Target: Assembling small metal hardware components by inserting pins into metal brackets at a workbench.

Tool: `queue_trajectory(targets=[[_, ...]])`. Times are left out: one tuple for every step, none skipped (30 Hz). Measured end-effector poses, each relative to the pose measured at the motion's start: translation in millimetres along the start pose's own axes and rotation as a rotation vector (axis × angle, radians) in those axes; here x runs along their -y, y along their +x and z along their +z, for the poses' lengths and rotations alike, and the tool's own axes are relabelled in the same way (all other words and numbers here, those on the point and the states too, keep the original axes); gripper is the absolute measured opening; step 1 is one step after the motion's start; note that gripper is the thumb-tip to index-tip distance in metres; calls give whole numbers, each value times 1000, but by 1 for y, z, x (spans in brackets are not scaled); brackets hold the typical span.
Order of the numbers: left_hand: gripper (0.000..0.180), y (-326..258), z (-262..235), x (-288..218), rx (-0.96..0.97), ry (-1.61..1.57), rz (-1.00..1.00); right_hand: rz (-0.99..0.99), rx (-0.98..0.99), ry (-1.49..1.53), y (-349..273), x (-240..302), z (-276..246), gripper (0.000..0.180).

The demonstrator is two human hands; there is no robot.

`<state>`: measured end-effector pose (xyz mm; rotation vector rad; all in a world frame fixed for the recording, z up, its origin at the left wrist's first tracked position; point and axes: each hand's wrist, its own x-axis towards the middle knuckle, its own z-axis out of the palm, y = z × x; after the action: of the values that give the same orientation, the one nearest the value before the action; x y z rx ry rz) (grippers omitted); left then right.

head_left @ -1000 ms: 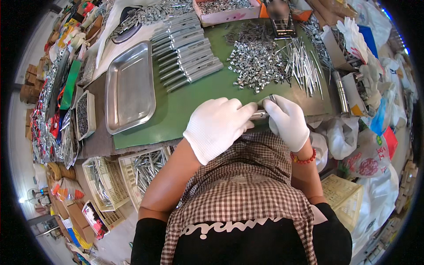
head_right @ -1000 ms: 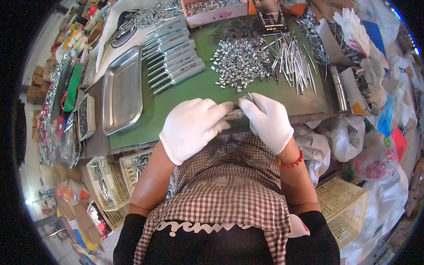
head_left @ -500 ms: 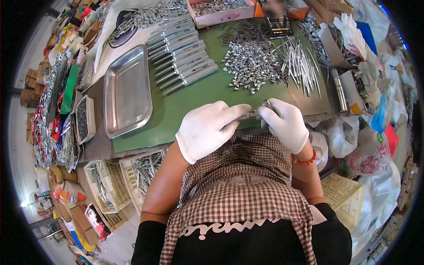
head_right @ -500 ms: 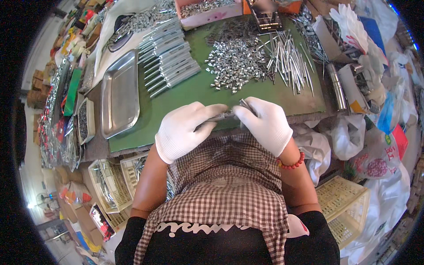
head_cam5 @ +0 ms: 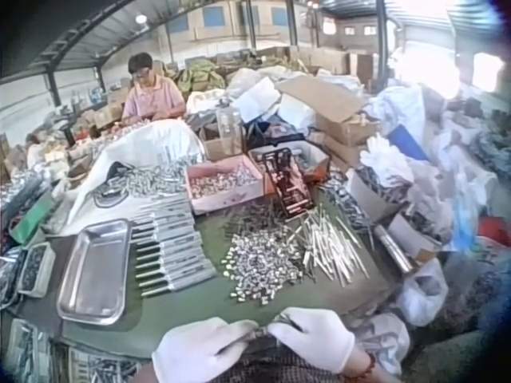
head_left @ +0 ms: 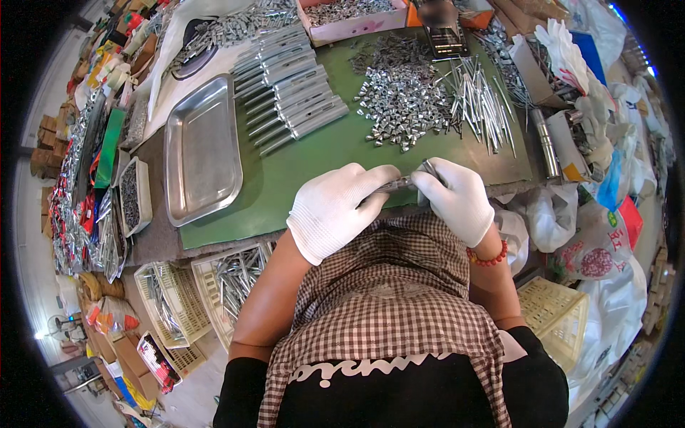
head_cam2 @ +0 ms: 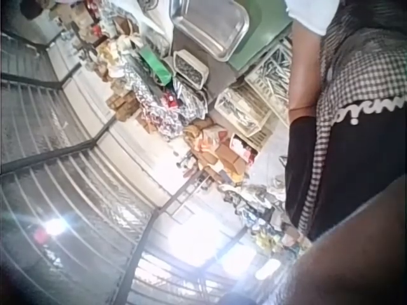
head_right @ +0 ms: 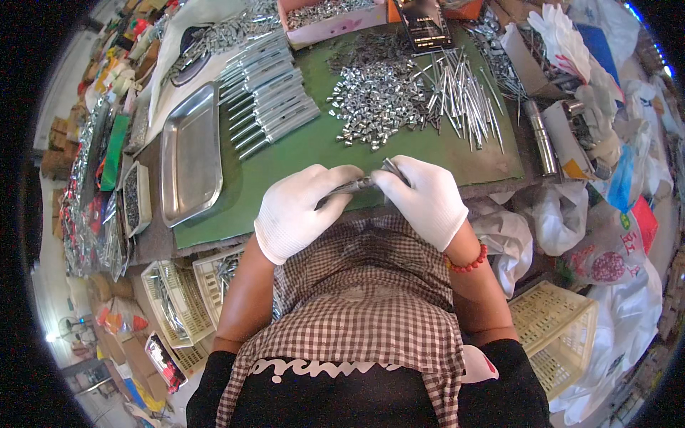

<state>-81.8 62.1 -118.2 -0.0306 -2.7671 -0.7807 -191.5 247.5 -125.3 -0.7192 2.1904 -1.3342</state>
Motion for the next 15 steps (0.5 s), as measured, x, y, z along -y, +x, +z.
queue_trajectory(targets=[[25,0,0,0,1,0,0,4,-4,-12,1,0,1,29],[25,0,0,0,8,9,-9,8,-7,-23,2,0,1,30],[24,1,-1,-1,12,17,-13,8,-11,-25,1,1,1,30],[24,1,-1,-1,11,15,-9,12,-16,-25,0,1,1,31],[23,1,-1,-2,19,14,-11,16,-21,-25,0,2,1,32],[23,2,-1,-2,28,15,-17,16,-21,-24,0,1,1,32],[23,2,-1,-2,29,15,-17,9,-21,-29,1,0,1,31],[23,2,-1,-2,29,14,-18,1,-20,-35,2,-1,1,31],[22,2,-1,-1,29,13,-18,1,-22,-35,2,-1,1,31],[22,2,-2,-2,28,14,-17,8,-21,-34,2,-2,2,31],[22,2,-2,-2,35,19,-25,14,-21,-34,2,-2,2,31],[21,2,-2,-2,41,24,-33,12,-23,-35,2,-2,2,31],[21,1,-1,-1,39,25,-31,-13,-38,-85,2,-3,1,30],[21,-1,0,0,29,60,-18,-38,-53,-135,2,-3,0,29],[21,-2,1,-1,20,93,-4,-38,-56,-138,2,-4,-1,29]])
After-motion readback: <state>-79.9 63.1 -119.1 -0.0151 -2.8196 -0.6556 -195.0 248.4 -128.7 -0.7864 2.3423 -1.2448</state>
